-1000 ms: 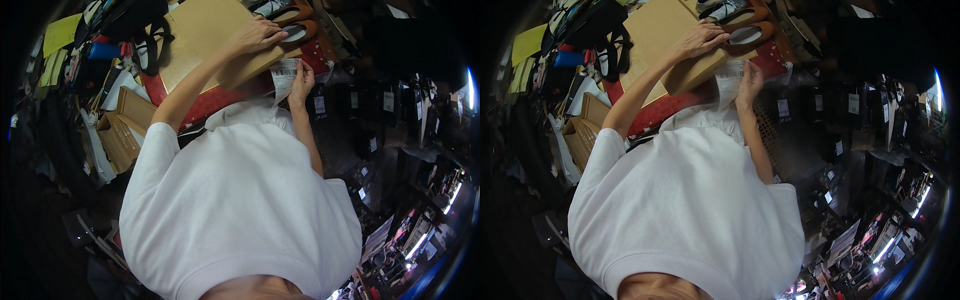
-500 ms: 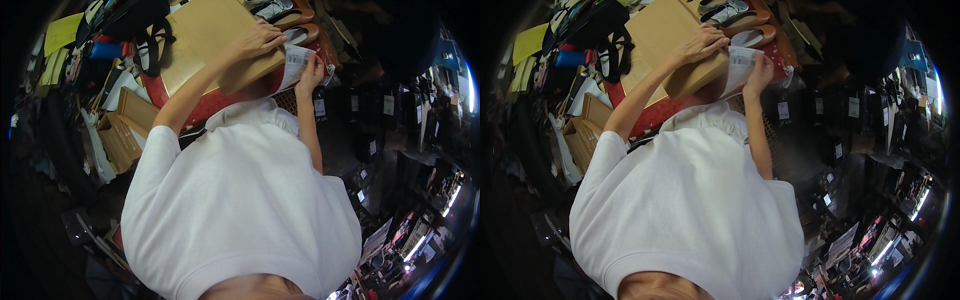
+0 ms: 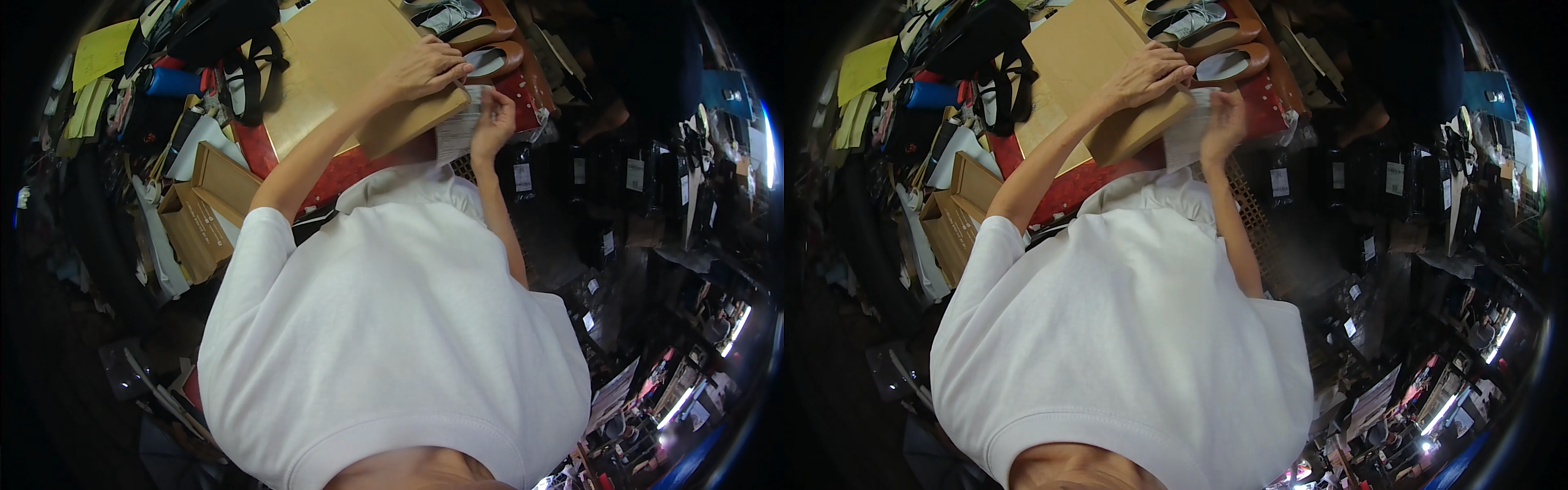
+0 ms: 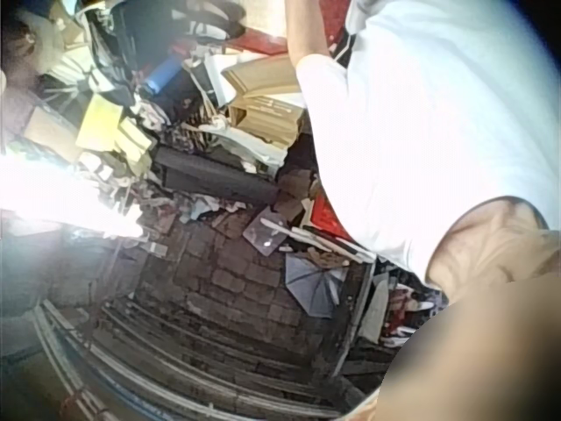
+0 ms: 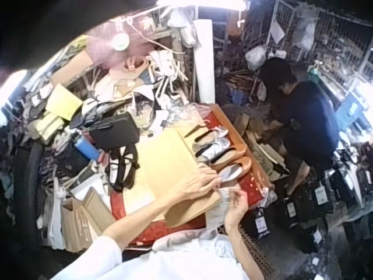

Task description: The person opens a cardboard box, places tissue paper inside, and packs a pair of black sandals. They then close the box, apply a shipping label, and move the box aside. The person repeats this process with another pair of shoes, using tissue paper and a cardboard box.

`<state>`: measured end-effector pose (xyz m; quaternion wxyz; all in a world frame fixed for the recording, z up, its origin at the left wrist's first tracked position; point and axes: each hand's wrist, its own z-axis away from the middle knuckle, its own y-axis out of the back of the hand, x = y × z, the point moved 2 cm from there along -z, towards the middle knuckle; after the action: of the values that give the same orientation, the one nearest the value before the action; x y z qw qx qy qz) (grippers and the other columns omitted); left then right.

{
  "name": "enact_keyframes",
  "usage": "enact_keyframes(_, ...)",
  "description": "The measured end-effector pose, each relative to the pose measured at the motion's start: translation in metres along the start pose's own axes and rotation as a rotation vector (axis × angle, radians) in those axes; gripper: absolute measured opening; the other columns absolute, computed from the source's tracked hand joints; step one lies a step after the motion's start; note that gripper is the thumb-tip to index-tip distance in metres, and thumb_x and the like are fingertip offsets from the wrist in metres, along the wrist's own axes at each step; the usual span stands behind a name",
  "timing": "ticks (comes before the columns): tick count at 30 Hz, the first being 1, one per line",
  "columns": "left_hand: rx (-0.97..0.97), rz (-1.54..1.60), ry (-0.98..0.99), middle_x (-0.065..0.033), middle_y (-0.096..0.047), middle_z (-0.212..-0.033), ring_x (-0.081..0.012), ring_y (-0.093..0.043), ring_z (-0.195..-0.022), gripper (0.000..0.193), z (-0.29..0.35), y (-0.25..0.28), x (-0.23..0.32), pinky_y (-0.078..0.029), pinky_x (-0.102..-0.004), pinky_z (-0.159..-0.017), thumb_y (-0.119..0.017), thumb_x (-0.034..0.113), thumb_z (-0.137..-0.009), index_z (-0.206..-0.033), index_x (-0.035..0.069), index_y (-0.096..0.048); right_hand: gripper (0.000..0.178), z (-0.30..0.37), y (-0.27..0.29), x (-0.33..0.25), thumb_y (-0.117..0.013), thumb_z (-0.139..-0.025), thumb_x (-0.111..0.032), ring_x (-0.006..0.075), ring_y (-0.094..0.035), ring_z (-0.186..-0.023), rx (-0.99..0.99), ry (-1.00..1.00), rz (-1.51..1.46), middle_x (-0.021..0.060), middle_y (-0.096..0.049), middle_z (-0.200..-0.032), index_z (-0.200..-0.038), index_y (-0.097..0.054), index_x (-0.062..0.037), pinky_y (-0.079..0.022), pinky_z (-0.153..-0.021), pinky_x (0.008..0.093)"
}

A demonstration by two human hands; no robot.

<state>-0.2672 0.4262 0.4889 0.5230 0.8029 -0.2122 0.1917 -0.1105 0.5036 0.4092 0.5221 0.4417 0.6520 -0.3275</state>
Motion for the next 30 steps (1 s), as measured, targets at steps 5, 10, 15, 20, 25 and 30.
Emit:
enact_keyframes(5, -0.106, -0.147, 0.055, -0.0083, -0.061, -0.081, -0.0259, -0.057, -0.084, 0.039, -0.003, -0.014, -0.005, -0.039, -0.0351, -0.086, -0.040, 0.036, -0.098, -0.088, 0.007, -0.064, 0.022, 0.004, -0.015, -0.007, -0.056, -0.086, -0.002, 0.0166, -0.057, -0.093, -0.042, -0.513, -0.405, 0.0091, -0.062, -0.101, -0.107, -0.059, 0.0031, -0.044, -0.085, 0.0274)
enact_keyframes(10, -0.087, -0.174, 0.060, -0.0091, -0.061, -0.080, -0.0271, -0.058, -0.081, 0.038, -0.006, -0.024, -0.010, -0.040, -0.0356, -0.086, -0.042, 0.036, -0.097, -0.091, 0.006, -0.065, 0.040, 0.019, 0.025, -0.009, -0.055, -0.083, 0.004, 0.0173, -0.057, -0.102, -0.353, -0.618, -0.625, 0.0099, -0.056, -0.118, -0.123, -0.049, 0.0063, -0.045, -0.089, 0.0291)
enact_keyframes(15, -0.121, -0.161, 0.066, -0.0102, -0.061, -0.080, -0.0284, -0.058, -0.081, 0.032, -0.010, -0.026, -0.013, -0.040, -0.0367, -0.087, -0.044, 0.033, -0.097, -0.094, 0.007, -0.064, 0.038, 0.027, 0.038, 0.003, -0.061, -0.082, 0.003, 0.0135, -0.059, -0.093, -0.421, -0.631, -0.355, 0.0100, -0.062, -0.106, -0.119, -0.052, 0.0068, -0.048, -0.082, 0.0270)
enact_keyframes(20, 0.040, -0.105, -0.014, -0.0086, -0.064, -0.076, -0.0279, -0.060, -0.075, 0.027, -0.008, -0.019, -0.008, -0.042, -0.0364, -0.082, -0.048, 0.032, -0.095, -0.096, 0.008, -0.060, 0.029, 0.007, 0.035, -0.005, -0.061, -0.086, 0.001, 0.0096, -0.062, -0.082, -0.513, -0.427, -0.102, 0.0076, -0.065, -0.094, -0.114, -0.057, 0.0038, -0.051, -0.074, 0.0219)
enact_keyframes(25, 0.046, -0.079, 0.012, -0.0097, -0.064, -0.080, -0.0280, -0.060, -0.079, 0.021, -0.006, -0.012, -0.005, -0.042, -0.0373, -0.084, -0.049, 0.027, -0.093, -0.096, 0.008, -0.058, 0.019, 0.006, 0.038, -0.019, -0.063, -0.086, -0.002, 0.0070, -0.061, -0.075, -0.568, -0.529, -0.051, 0.0056, -0.066, -0.090, -0.104, -0.063, 0.0050, -0.051, -0.067, 0.0208)
enact_keyframes(30, 0.095, -0.082, -0.001, -0.0103, -0.063, -0.076, -0.0290, -0.061, -0.076, 0.023, -0.009, -0.012, -0.006, -0.043, -0.0364, -0.083, -0.050, 0.029, -0.093, -0.095, 0.008, -0.058, 0.020, -0.001, 0.020, -0.015, -0.065, -0.084, -0.002, 0.0065, -0.060, -0.076, -0.617, -0.406, -0.011, 0.0039, -0.066, -0.087, -0.103, -0.063, 0.0045, -0.049, -0.070, 0.0201)
